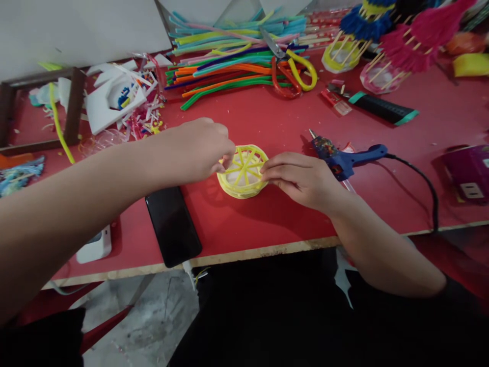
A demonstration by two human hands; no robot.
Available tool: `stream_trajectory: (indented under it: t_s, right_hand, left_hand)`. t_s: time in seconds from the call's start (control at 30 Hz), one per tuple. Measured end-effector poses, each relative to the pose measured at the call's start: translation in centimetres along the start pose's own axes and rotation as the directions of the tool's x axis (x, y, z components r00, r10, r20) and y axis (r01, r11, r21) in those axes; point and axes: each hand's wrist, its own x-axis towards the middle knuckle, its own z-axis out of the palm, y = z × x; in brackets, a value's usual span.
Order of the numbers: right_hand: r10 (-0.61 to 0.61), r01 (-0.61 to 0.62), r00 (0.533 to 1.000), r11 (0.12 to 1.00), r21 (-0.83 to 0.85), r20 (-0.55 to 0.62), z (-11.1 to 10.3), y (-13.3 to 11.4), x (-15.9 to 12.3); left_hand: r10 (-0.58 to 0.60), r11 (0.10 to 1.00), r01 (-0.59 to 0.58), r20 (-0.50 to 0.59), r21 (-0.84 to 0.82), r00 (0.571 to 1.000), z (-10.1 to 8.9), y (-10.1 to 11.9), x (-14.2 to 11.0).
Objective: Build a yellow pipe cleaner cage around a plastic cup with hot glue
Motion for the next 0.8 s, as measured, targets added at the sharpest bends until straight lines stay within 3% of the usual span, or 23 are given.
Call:
stream_trajectory:
  t_s: [0.13, 0.27, 0.43, 0.8]
  right_hand:
    - [0.005, -0.005, 1.0, 1.0, -0.011, -0.001, 0.1, 0.1, -0.1]
    - [0.009, -0.009, 1.0, 1.0, 0.003, -0.015, 0.1, 0.1, -0.2]
    - [0.016, -0.016, 1.0, 1.0, -0.002, 0.003, 0.0, -0.1, 0.0]
    - [-0.005, 0.005, 1.0, 0.999, -0.047, 0.008, 0.0, -0.1, 0.1]
  left_hand:
    - [-0.059, 0.996, 0.052, 0.097, 0.077, 0.994, -0.6, 0.8, 0.7]
    - [-0.096, 0.99, 0.084, 0.116, 0.111, 0.989, -0.8, 1.3, 0.8]
    - [-0.049, 0.979, 0.026, 0.114, 0.202, 0.992, -0.1, 1.5, 0.2]
    - [-0.098, 0.978, 0.128, -0.178, 0.167, 0.979, 2.4, 3.1, -2.3]
